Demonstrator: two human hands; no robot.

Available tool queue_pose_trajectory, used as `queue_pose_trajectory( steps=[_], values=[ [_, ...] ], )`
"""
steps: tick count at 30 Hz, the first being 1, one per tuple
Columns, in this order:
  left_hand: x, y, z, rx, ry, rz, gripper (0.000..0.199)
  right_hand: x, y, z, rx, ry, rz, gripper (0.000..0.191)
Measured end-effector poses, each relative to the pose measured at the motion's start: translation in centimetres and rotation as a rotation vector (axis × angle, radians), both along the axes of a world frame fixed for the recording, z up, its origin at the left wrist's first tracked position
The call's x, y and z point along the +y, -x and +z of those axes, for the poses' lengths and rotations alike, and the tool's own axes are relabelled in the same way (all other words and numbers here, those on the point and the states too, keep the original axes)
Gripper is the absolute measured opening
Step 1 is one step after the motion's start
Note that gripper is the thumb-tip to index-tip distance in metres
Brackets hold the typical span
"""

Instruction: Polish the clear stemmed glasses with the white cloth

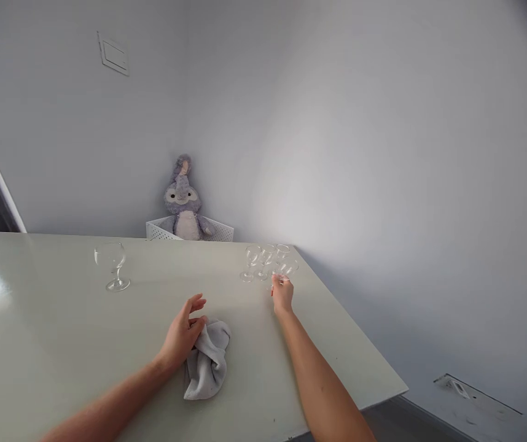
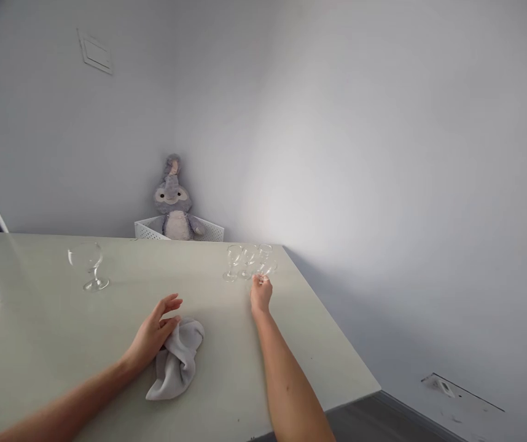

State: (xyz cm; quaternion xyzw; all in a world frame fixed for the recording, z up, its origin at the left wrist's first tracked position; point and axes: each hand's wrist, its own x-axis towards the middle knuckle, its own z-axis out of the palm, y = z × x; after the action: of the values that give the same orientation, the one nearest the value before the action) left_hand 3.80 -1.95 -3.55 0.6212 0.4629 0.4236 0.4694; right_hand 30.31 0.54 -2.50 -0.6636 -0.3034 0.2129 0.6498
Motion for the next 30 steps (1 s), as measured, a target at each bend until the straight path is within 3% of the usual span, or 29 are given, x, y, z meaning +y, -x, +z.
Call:
queue_pose_trajectory(
  steps=[3,7,14,19,23,26,30],
  values=[
    [0.6,0.4,-0.2,-0.049,-0.059,0.097,0.043,0.3,-2.1,-0.8,-0.009,0.023,-0.033,0.035],
    [2.1,1.5,-0.5,-0.167,-0.125,0.267,0.041,0.7,-2.8,-1.3,-0.036,0.014,-0.008,0.034],
    [5.2,3.7,-1.1,-0.41,-0.005,0.568,0.035,1.3,-3.2,-1.6,-0.088,0.028,-0.029,0.026],
    [6.0,5.1,-0.1,-0.475,-0.033,0.73,0.029,0.5,-4.3,-1.4,-0.115,0.014,-0.26,0.027],
    [6.8,6.7,0.8,-0.447,-0.078,0.871,0.028,-0.8,-3.9,0.4,-0.16,-0.096,-0.399,0.03],
    [7.5,8.2,1.3,-0.407,-0.074,0.961,0.027,-2.0,-1.1,1.8,-0.227,-0.209,-0.223,0.023],
    [8.2,10.2,1.6,-0.362,-0.079,1.031,0.033,-3.6,4.2,2.8,-0.396,-0.157,0.491,0.026]
  ],
)
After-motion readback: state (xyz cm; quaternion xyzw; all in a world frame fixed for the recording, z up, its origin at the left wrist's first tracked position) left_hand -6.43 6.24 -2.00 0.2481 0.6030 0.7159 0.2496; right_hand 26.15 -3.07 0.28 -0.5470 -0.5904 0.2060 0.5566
